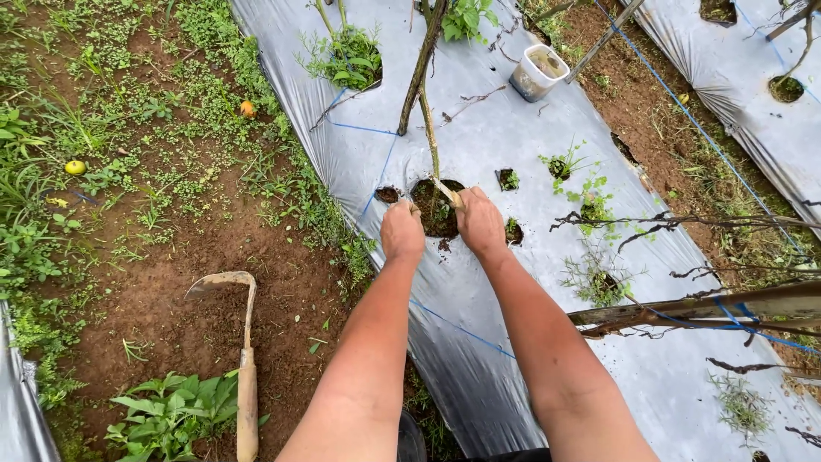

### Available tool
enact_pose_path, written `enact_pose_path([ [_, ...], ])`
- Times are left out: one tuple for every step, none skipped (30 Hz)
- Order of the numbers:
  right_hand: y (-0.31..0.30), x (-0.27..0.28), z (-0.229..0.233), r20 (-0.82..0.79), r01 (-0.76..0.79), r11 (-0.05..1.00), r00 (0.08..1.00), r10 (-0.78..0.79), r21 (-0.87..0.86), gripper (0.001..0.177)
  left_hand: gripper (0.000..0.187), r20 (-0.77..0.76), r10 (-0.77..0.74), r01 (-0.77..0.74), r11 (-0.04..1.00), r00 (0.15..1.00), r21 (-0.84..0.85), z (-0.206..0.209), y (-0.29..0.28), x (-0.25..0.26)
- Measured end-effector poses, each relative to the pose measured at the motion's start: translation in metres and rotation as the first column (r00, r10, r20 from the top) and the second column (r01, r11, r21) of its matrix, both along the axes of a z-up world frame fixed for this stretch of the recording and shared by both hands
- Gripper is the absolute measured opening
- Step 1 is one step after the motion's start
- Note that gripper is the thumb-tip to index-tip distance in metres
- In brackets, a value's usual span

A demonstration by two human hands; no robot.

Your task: The person removes weeds from around a plant in a garden bed covered with plastic mulch. They use a knife to cut the plastic and pull out the weeds by hand, then use a hoe to clear weeds from the soil path between the beds.

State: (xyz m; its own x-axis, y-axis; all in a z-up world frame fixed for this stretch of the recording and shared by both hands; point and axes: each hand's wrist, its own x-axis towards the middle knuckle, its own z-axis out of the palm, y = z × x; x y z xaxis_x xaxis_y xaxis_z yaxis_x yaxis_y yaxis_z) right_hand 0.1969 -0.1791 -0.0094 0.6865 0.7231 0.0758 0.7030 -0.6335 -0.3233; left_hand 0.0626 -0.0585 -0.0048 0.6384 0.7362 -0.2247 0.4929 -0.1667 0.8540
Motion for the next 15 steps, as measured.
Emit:
enact_pose_path([
  [0.002, -0.005, 0.003, -0.001, -0.004, 1.0, 1.0, 0.004, -0.001, 0.012, 0.017, -0.001, 0.004, -0.004, 1.0, 1.0, -0.001, -0.004, 0.002, 0.0],
  [0.006, -0.009, 0.005, -0.007, -0.008, 1.0, 1.0, 0.008, -0.007, 0.012, 0.017, -0.004, 0.012, -0.012, 1.0, 1.0, -0.009, -0.008, 0.006, -0.001],
  [0.009, -0.014, 0.008, -0.013, -0.012, 1.0, 1.0, 0.012, -0.013, 0.011, 0.018, -0.006, 0.02, -0.02, 1.0, 1.0, -0.017, -0.012, 0.009, -0.002],
  [0.012, -0.019, 0.012, -0.017, -0.015, 1.0, 1.0, 0.015, -0.007, 0.011, 0.018, -0.01, 0.023, -0.023, 1.0, 1.0, -0.011, -0.017, 0.012, -0.005],
  [0.015, -0.024, 0.015, -0.02, -0.024, 0.999, 1.0, 0.023, -0.038, 0.012, 0.014, -0.055, 0.011, -0.012, 1.0, 0.998, -0.025, -0.023, 0.014, -0.008],
  [0.016, -0.029, 0.018, -0.024, -0.032, 0.997, 0.999, 0.03, -0.072, 0.015, 0.011, -0.1, -0.003, -0.001, 0.999, 0.995, -0.04, -0.028, 0.016, -0.011],
  [0.019, -0.023, 0.001, -0.028, -0.035, 0.997, 0.999, 0.034, -0.067, 0.015, 0.011, -0.105, 0.001, -0.005, 0.999, 0.994, -0.036, -0.036, 0.022, -0.013],
  [0.021, -0.017, -0.015, 0.017, -0.012, 0.993, 1.0, 0.014, -0.115, 0.009, 0.009, -0.122, 0.007, -0.011, 1.0, 0.992, -0.03, -0.043, 0.027, -0.015],
  [0.024, -0.011, -0.032, 0.064, 0.013, 0.987, 0.998, -0.003, -0.161, 0.009, 0.008, -0.139, 0.013, -0.016, 1.0, 0.99, -0.024, -0.05, 0.033, -0.016],
  [0.026, -0.008, -0.04, 0.061, 0.009, 0.987, 0.998, 0.001, -0.16, 0.009, 0.008, -0.143, 0.016, -0.02, 1.0, 0.99, -0.022, -0.043, 0.035, -0.023],
  [0.028, -0.006, -0.049, 0.014, 0.036, 0.989, 0.999, -0.035, -0.143, 0.011, 0.009, -0.128, 0.017, -0.017, 1.0, 0.992, -0.002, -0.036, 0.036, -0.029],
  [0.027, -0.003, -0.057, -0.034, 0.07, 0.989, 0.997, -0.075, -0.131, 0.013, 0.011, -0.114, 0.01, -0.009, 1.0, 0.993, 0.016, -0.029, 0.036, -0.034],
  [0.029, -0.01, -0.043, -0.037, 0.071, 0.989, 0.996, -0.077, -0.131, 0.013, 0.011, -0.118, 0.009, -0.007, 1.0, 0.993, 0.016, -0.03, 0.039, -0.037],
  [0.032, -0.015, -0.028, -0.146, 0.074, 0.997, 0.986, -0.078, -0.031, 0.012, 0.014, -0.101, -0.005, 0.006, 1.0, 0.995, 0.007, -0.031, 0.042, -0.038],
  [0.035, -0.02, -0.012, -0.253, 0.087, 0.994, 0.965, -0.067, 0.069, 0.01, 0.017, -0.085, -0.018, 0.018, 1.0, 0.996, -0.002, -0.031, 0.045, -0.04],
])
